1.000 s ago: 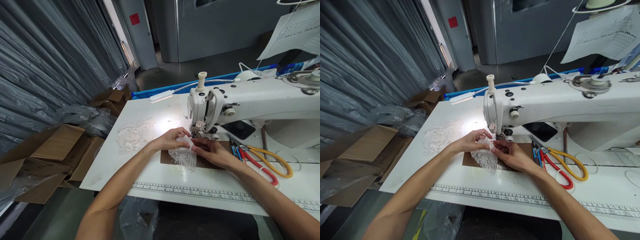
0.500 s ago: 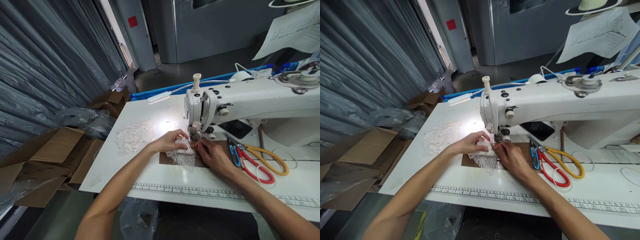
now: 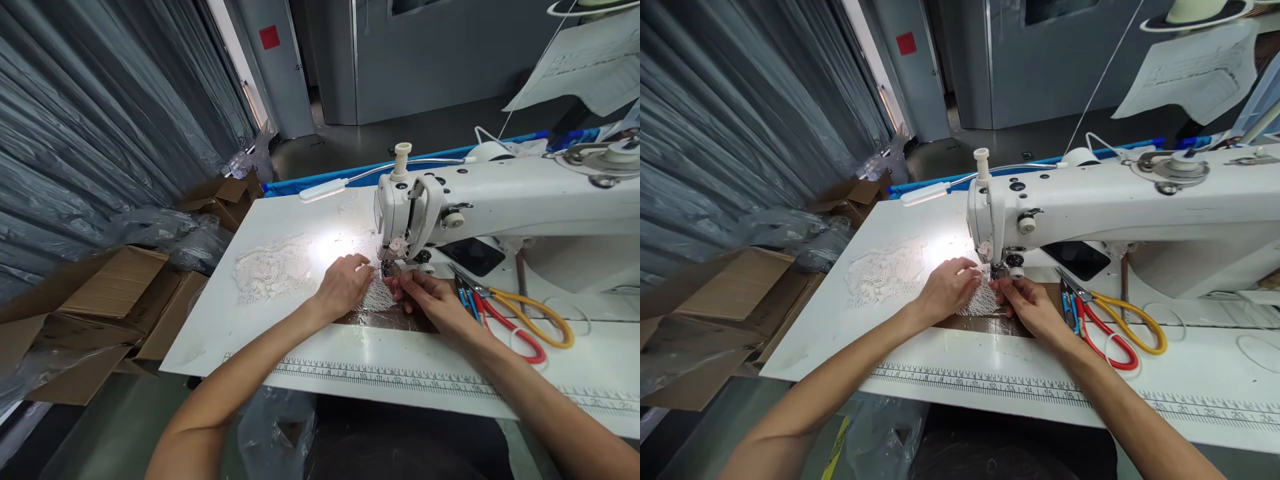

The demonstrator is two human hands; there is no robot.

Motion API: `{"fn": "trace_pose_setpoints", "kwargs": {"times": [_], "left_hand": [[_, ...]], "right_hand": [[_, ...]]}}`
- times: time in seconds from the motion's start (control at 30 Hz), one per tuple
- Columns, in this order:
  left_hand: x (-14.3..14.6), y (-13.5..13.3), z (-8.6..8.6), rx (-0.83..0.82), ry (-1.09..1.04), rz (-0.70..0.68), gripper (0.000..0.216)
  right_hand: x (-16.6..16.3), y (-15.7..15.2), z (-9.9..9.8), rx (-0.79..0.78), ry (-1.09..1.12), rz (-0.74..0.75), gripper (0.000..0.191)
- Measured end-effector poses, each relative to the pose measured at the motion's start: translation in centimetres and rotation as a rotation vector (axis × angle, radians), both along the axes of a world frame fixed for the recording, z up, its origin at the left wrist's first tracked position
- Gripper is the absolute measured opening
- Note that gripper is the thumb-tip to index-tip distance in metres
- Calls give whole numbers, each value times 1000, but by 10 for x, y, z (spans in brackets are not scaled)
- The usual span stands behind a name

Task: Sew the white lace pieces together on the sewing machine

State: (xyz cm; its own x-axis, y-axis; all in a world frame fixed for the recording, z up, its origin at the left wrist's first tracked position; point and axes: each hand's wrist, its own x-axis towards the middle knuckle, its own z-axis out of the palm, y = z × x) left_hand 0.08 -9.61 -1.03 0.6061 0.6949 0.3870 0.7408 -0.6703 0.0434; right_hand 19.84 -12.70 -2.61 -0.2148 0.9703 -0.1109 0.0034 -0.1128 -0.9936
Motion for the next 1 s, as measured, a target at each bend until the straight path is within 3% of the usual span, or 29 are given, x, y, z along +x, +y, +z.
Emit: {"fn": "trace_pose_setpoints", "kwargs": {"times": [0.1,0.2,0.33,0.43,0.53,0.67,0.77,0.83,0.9,1.0], "left_hand": [[2,-15,-9,-60,-31,-72,24],[0,-21,-16,-65,-32,-87,29],[-3,-20,-20,-100,-34,-95,32],[-1,-22,-22,-109,-31,-122,32],[4,-27,-22,-92,-50,-146,29],[9,-34,-16,-175,-206,-221,23],[13,-36,-13,-314,-279,-305,42],[15,-37,-13,-341,-267,-259,42],[17,-37,-15,-328,-260,-194,25],[18,-36,-17,-287,-257,-168,17]], "right_hand": [[1,-1,3,69,-30,9,43],[13,-13,17,139,-241,-14,41],[43,-49,34,234,-525,83,34],[55,-77,35,257,-599,172,32],[51,-87,31,231,-525,120,30],[36,-71,36,199,-271,-118,29],[23,-56,40,209,-7,-209,24],[12,-50,39,205,174,-215,21],[3,-46,37,191,287,-216,20],[-5,-47,34,140,255,-247,21]]}}
